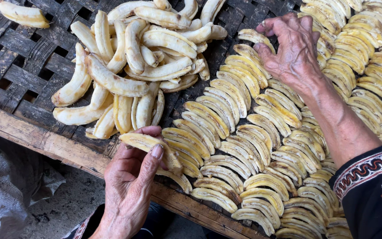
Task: The person picks peeled banana halves one at a time from a pile and lays them in neat rows on a woven bamboo drying rack, placing each banana beside the others to build up the rows. The person continues transferring bananas from the pile onto the rack throughout the episode.
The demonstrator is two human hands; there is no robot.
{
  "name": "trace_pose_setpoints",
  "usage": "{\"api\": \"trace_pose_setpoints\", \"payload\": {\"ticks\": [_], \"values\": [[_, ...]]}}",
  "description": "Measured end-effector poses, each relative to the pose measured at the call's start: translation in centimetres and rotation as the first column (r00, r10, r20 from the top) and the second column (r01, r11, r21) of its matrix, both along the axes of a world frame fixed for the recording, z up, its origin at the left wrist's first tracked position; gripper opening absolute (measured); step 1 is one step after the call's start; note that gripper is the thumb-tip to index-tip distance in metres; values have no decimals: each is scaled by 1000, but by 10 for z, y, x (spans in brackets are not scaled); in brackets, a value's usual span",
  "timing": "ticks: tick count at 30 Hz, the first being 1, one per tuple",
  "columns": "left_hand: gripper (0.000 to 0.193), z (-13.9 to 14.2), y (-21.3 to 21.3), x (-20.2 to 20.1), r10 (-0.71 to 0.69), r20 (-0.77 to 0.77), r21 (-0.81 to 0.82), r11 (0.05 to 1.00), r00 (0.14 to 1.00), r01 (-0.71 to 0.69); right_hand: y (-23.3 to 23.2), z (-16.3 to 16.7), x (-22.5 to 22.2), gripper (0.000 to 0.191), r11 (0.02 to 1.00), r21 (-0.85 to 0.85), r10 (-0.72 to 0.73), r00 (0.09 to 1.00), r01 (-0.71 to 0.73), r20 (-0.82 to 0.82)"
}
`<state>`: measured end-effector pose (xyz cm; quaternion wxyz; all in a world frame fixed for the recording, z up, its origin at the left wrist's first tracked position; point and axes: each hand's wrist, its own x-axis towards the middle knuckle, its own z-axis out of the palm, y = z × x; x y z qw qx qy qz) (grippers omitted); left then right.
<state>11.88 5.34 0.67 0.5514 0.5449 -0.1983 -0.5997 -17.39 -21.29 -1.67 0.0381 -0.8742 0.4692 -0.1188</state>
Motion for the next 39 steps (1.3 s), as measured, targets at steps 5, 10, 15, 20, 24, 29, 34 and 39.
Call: {"api": "trace_pose_setpoints", "payload": {"ticks": [5, 10, 15, 20, 24, 29, 34, 39], "values": [[40, 0, 2, 2, -8, 7, 7, 1000, 1000, 7, 1, 8, -3, 52, 995, 93, 25, 999, -23, -24], [40, 0, 3, 2, -20, 6, 23, 1000, 1000, 20, 11, 10, -1, 51, 999, 37, 6, 996, -3, -86], [40, 0, 4, 0, -23, 31, 21, 1000, 999, 22, 8, 4, -1, 34, 997, 80, -12, 999, 9, 37], [41, -2, 3, 0, 1, 9, 25, 1000, 1000, -1, -11, -7, -11, 20, 993, 90, 54, 984, -70, 169], [43, -3, 1, 0, 12, 2, 21, 1000, 1000, -12, -16, -15, -14, 8, 996, 77, 32, 988, -44, 153], [45, 0, 1, 2, -31, 118, -23, 999, 993, 34, -3, -5, -2, 11, 992, 22, 120, 978, -126, 171], [41, -5, -2, -3, 3, 31, -92, 996, 1000, 0, 19, 28, 26, 18, 903, -381, 141, 975, -198, -172], [34, -8, -7, -6, -29, 168, -163, 985, 985, 57, 68, 54, 81, 22, 790, 555, 26, 918, -261, 395]]}}
